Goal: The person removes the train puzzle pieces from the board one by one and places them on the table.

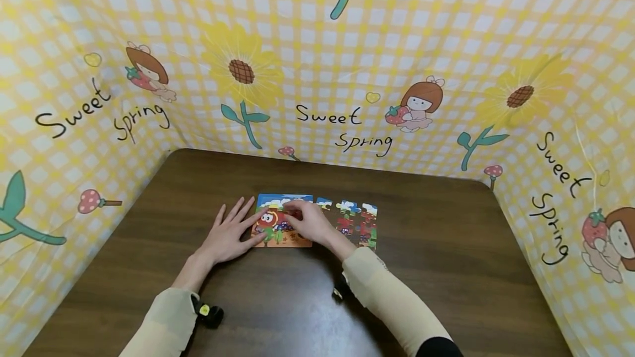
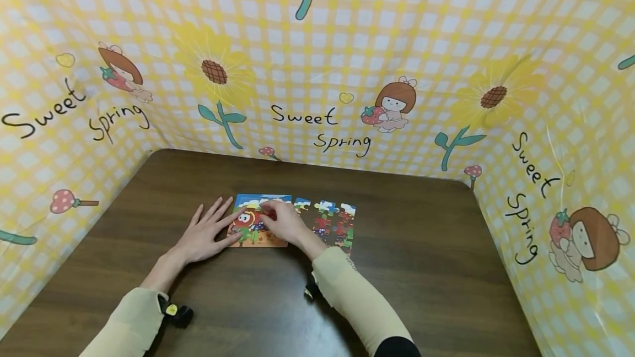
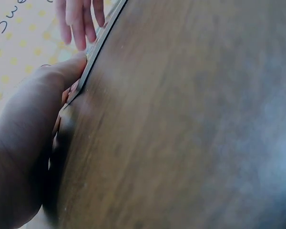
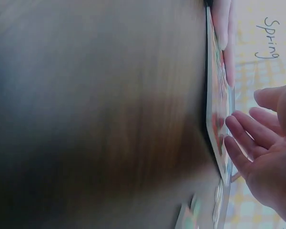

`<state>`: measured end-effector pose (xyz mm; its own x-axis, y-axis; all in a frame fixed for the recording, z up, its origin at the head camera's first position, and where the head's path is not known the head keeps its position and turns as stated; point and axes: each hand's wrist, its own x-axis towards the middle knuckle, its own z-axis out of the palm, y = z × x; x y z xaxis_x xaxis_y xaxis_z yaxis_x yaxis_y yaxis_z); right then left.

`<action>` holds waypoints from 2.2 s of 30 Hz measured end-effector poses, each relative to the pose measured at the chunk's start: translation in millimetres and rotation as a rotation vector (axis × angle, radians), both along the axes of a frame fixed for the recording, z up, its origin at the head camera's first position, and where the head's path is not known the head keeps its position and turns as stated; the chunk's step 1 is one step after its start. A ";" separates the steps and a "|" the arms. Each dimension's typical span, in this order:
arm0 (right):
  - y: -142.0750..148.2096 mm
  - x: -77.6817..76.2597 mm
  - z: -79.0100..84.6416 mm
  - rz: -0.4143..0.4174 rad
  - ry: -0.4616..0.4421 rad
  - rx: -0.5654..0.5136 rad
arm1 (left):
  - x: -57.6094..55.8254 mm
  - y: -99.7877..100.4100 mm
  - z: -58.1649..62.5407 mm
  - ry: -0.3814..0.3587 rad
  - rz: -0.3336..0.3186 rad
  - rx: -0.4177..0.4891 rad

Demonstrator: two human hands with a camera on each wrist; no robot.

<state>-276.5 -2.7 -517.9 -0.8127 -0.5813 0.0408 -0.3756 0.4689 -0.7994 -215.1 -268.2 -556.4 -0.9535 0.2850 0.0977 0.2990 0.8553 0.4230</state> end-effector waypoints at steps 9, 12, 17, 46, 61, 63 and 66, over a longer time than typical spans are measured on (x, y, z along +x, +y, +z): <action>-18.3 1.6 -7.4 -0.029 -0.067 -0.090 | -1.0 -0.7 -2.8 0.009 -0.002 0.002; -20.3 -1.1 -9.7 -0.067 -0.112 -0.125 | -0.7 0.1 -1.6 0.007 -0.002 -0.007; -25.1 -5.8 -6.7 -0.078 -0.141 -0.083 | -1.7 0.8 0.4 -0.008 0.004 -0.021; -30.2 5.3 -14.4 -0.012 0.136 0.106 | -1.0 0.1 0.5 -0.037 0.030 -0.061; -26.1 0.3 -27.8 0.059 0.307 0.159 | 0.8 2.0 -1.8 0.013 0.004 -0.005; -23.8 1.3 -23.1 0.058 0.240 0.117 | 1.6 2.1 -2.2 0.006 0.009 -0.011; -19.8 2.5 -15.8 0.035 0.126 0.044 | 2.1 2.7 -1.3 -0.013 0.020 -0.023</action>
<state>-274.0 -22.5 -533.7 -0.7821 -0.6125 0.1147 -0.4881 0.4878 -0.7237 -213.1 -265.6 -557.7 -0.9601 0.2684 0.0787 0.2767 0.8704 0.4072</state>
